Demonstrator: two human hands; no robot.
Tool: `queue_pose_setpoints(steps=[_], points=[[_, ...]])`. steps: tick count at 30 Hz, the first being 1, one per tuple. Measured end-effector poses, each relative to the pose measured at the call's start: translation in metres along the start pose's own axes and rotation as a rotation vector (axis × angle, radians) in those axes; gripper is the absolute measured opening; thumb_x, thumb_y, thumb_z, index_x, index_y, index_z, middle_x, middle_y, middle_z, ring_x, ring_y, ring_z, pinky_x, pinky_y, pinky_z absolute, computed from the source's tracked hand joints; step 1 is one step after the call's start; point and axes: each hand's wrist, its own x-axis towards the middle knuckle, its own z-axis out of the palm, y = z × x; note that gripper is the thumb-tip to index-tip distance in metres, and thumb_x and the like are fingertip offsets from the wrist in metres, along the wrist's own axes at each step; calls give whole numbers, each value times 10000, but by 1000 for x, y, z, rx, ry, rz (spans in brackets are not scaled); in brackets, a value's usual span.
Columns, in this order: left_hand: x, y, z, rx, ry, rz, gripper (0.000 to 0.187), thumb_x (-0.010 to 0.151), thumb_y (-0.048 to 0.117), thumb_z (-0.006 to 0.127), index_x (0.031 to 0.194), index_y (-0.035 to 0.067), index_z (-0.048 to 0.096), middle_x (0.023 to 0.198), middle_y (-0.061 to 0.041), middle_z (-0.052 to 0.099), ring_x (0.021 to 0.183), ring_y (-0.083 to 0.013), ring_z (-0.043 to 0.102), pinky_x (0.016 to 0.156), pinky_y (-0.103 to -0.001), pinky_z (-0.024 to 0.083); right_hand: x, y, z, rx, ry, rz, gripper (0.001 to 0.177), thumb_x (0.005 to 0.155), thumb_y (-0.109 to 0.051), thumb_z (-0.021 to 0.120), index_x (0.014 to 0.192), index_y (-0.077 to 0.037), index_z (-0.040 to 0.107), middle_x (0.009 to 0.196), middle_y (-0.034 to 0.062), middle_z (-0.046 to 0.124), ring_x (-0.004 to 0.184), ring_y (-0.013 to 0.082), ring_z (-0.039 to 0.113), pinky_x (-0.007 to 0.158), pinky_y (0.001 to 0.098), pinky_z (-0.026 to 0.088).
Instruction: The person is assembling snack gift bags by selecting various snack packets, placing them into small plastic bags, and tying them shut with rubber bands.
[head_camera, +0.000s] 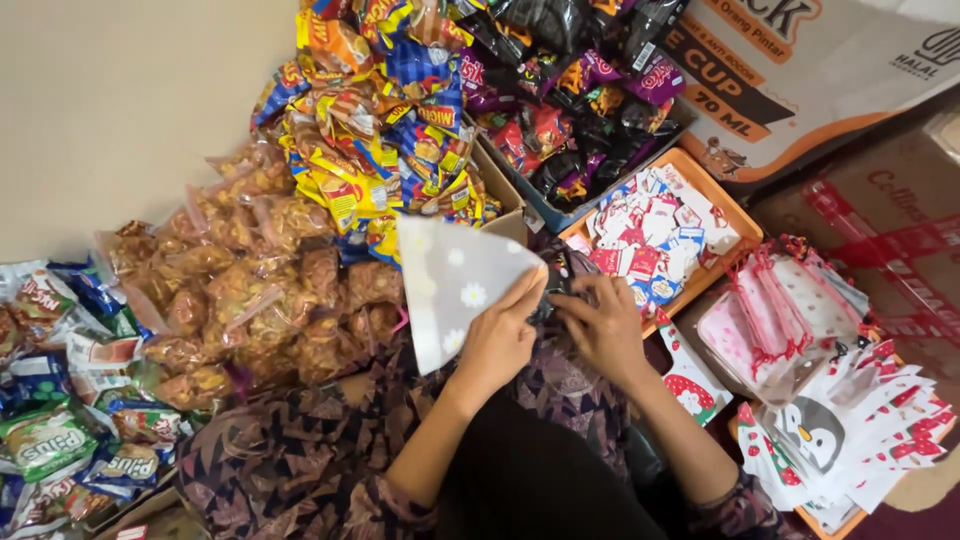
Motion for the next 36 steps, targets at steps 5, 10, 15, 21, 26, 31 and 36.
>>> queue_pose_setpoints(steps=[5,10,15,21,26,31,36], points=[[-3,-3,-10,-65,-10,-53,768,756,-42,546,1474,231,552,1560,-5,512,1320,-315,562,1008,-436,528,16,13,-12,182,-261,-82,449,822,-221,755,1249,-186,620,1624,201,330,1485,483,270,1157,606,250],[1,-8,-26,21,-79,-56,769,750,13,559,1467,290,557,1558,76,509,1309,-284,577,1010,-444,520,24,31,14,421,-253,-88,378,837,-68,714,1204,-97,625,1386,158,602,1223,426,600,1007,542,478],[-5,-5,-30,377,-176,-36,925,770,-55,697,1598,148,340,1680,-73,289,1101,-396,675,807,-477,613,20,-3,25,350,83,109,331,820,-62,744,1146,-86,691,1243,149,661,1155,390,648,985,496,525],[-6,7,-12,566,95,38,846,760,-77,662,1554,82,417,1632,-143,373,1020,-336,701,750,-398,625,19,-50,13,68,211,98,327,835,-41,730,1153,-116,728,1225,113,649,1104,350,656,936,460,553],[1,38,-12,558,68,-28,799,740,-100,664,1501,42,468,1619,-199,378,743,-319,745,593,-391,629,25,-51,10,1,293,21,282,836,13,736,1089,-110,754,1198,112,659,1083,351,655,923,447,562],[14,33,-10,401,66,34,841,762,-22,634,1556,126,400,1645,-101,350,791,-402,736,651,-467,619,21,-58,3,152,323,-7,229,861,-6,769,1086,-42,750,1219,163,675,1099,410,651,939,491,547],[16,39,-21,-230,-14,93,918,706,-108,532,1574,155,394,1623,-114,403,1431,-380,436,1153,-488,403,10,-72,-26,350,294,20,280,831,13,776,1110,-6,754,1247,197,684,1151,449,659,969,535,545]])
